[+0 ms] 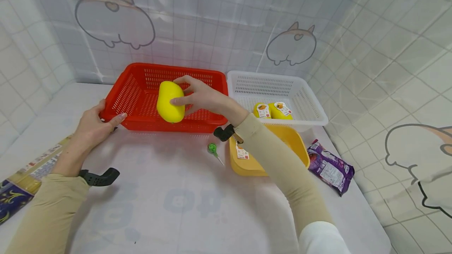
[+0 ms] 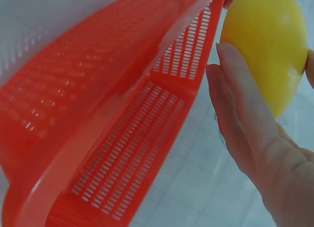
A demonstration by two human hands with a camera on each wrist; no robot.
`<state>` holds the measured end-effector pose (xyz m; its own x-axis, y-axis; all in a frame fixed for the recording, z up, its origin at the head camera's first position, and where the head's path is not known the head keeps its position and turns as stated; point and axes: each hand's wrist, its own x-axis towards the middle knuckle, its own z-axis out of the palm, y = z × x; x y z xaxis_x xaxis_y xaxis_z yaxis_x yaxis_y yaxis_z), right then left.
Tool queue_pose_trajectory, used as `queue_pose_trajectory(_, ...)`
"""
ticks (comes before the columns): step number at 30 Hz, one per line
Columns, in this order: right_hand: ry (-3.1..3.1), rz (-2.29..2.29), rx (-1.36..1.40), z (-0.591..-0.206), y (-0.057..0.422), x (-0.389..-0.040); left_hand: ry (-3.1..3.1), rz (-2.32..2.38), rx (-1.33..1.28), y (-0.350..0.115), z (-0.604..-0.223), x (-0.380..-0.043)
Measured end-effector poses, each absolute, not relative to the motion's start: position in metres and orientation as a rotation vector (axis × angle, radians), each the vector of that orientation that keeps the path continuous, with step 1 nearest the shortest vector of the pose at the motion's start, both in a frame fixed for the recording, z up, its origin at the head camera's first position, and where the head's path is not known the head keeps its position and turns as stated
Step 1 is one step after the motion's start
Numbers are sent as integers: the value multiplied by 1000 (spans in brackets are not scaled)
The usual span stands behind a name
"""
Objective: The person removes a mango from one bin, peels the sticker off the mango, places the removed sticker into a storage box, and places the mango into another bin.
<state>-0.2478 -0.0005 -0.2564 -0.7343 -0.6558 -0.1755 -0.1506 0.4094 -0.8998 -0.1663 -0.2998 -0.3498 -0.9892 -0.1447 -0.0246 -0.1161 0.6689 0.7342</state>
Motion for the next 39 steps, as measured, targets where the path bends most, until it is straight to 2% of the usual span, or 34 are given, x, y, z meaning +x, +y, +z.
queue_pose_trajectory(29, 1932, -1301, -546, -266, -11, -323, -2827, -1263, 221, -300, -348, -166)
queue_pose_trajectory(39, 1878, -1310, -441, -280, -11, -343, -2851, -1245, 246, -299, -349, -165)
